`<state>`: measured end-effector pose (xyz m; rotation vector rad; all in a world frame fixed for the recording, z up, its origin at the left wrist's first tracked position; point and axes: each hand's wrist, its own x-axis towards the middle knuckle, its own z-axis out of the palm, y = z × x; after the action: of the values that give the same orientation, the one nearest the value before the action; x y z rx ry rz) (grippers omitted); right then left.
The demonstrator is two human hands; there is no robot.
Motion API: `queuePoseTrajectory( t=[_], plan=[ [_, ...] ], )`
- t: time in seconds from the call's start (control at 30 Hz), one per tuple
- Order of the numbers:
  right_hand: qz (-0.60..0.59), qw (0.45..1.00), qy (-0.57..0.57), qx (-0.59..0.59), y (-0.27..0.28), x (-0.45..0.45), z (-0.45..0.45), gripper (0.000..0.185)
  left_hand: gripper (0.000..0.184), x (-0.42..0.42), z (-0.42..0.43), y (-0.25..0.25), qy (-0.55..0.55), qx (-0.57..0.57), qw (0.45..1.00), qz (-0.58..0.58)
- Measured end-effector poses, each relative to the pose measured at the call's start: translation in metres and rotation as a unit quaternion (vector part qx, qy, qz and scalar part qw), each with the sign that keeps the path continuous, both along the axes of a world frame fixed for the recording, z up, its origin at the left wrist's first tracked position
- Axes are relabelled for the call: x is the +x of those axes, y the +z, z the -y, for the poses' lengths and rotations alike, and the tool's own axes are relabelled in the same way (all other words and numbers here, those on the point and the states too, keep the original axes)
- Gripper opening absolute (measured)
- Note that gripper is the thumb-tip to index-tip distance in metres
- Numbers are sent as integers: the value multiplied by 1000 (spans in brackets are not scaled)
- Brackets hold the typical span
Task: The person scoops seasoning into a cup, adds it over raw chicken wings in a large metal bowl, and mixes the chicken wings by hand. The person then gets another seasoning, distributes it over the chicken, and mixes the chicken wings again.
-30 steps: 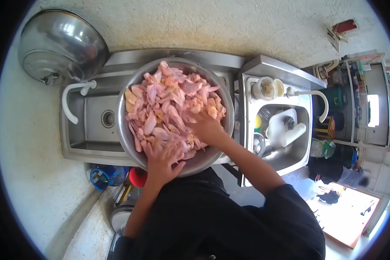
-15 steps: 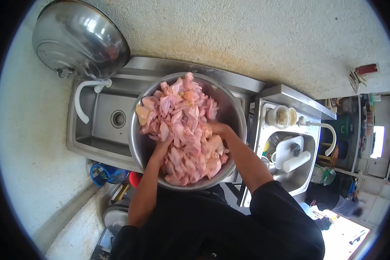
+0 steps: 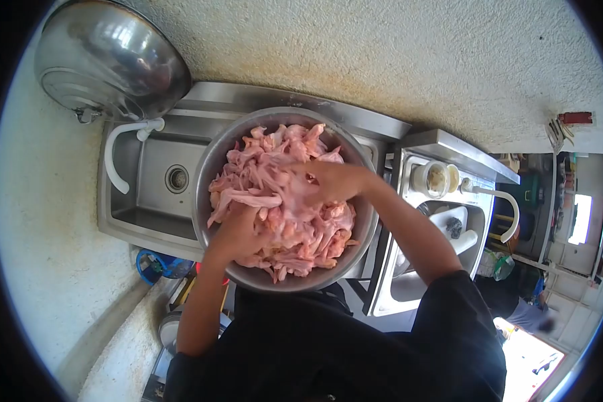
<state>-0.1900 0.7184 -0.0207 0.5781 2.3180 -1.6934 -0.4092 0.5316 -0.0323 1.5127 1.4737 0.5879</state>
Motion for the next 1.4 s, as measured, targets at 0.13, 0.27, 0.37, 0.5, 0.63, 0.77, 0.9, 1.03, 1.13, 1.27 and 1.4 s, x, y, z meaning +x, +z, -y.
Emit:
queuePoseTrajectory(
  t=[0.13, 0.27, 0.37, 0.5, 0.63, 0.77, 0.9, 1.03, 1.13, 1.27, 1.4],
  plan=[
    [113, 988, -37, 99, 10, -9, -43, 79, 52, -30, 1, -18, 98, 58, 990, -79],
    [260, 953, -71, 139, -59, -30, -66, 89, 65, -43, -3, -68, 240, -86, 965, -55],
    [288, 942, -154, -73, -119, -24, -58, 89, 73, -32, -13, -119, 257, -128, 957, 45],
    [189, 875, -260, -361, -181, -25, -25, 86, 73, -21, -45, -118, 294, -194, 820, 452],
    [64, 845, -266, -459, -133, -24, 1, 74, 70, -25, -41, -123, 271, -302, 730, 550],
    [148, 976, -110, -113, -48, -5, 3, 80, 79, -44, -20, -118, 101, -270, 857, 428],
    [206, 959, -191, 45, 19, 18, 91, 78, 91, -7, 8, -56, 21, -42, 945, 323],
    [0, 927, -231, 297, -41, 42, 189, 104, 93, 6, 65, -51, -47, 158, 980, -114],
    [58, 887, -195, 414, -79, 38, 213, 81, 87, 20, 95, -57, -18, 182, 968, -171],
    [123, 887, -142, 422, -178, 26, 164, 66, 71, 50, 97, -70, -54, 176, 952, -245],
    [225, 929, -37, 291, -172, 7, 85, 52, 57, 64, 100, -44, -98, 200, 938, -264]
  ],
)
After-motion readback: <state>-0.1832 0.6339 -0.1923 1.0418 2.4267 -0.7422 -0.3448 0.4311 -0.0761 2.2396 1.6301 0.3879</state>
